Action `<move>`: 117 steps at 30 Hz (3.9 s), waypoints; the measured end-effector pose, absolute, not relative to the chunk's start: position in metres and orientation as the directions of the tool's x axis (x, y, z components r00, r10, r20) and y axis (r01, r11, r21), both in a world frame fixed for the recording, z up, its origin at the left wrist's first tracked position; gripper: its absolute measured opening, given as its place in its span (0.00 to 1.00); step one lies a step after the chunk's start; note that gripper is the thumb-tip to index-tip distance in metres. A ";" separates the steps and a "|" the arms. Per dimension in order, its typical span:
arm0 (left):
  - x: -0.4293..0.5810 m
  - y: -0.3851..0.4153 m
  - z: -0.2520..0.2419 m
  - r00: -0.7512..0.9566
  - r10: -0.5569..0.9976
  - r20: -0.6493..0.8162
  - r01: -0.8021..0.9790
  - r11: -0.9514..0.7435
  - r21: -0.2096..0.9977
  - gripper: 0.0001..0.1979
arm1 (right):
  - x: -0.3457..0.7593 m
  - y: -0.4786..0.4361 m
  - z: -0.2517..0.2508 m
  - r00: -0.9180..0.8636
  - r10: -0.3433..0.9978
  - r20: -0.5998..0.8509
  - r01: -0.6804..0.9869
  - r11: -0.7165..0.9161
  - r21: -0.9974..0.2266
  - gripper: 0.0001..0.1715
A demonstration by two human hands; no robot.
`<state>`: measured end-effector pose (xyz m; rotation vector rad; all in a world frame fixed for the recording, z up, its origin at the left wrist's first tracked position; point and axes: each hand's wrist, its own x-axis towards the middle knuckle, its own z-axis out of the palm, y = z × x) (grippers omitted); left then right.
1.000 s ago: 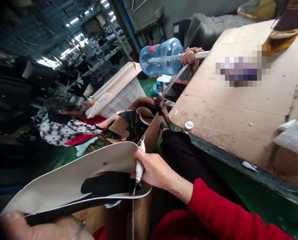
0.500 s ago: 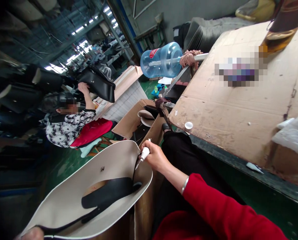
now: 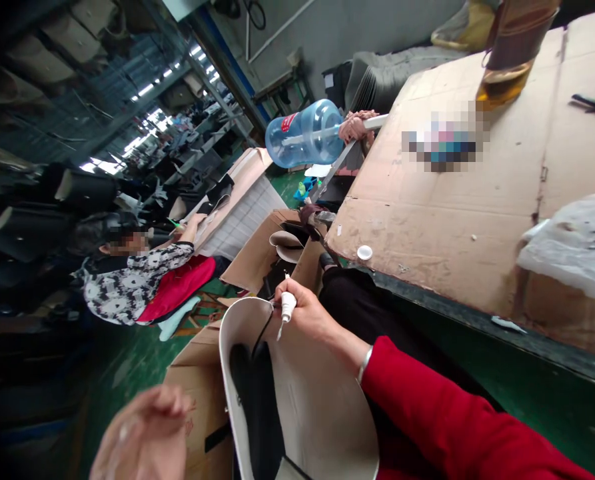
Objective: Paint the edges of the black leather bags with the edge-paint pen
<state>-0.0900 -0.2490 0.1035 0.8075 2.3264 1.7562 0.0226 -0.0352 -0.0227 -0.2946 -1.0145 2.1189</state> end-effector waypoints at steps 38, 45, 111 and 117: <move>-0.108 -0.109 0.094 -0.331 0.915 -0.231 0.718 0.403 0.568 0.11 | 0.033 -0.030 -0.009 -0.546 0.828 0.130 -0.452 -0.160 -0.878 0.17; -0.100 -0.107 0.085 -0.400 0.894 -0.203 0.638 0.431 0.638 0.12 | 0.037 -0.028 -0.011 -0.573 0.811 0.120 -0.503 -0.232 -0.833 0.20; -0.026 0.015 0.027 -0.183 0.958 -0.220 0.518 0.284 0.807 0.12 | 0.191 0.057 -0.017 -0.174 0.872 0.458 0.274 0.489 -0.828 0.07; -0.021 0.012 0.026 -0.084 0.946 -0.312 0.454 0.315 0.834 0.11 | 0.194 0.054 -0.017 -0.266 0.817 0.511 0.344 0.576 -0.742 0.06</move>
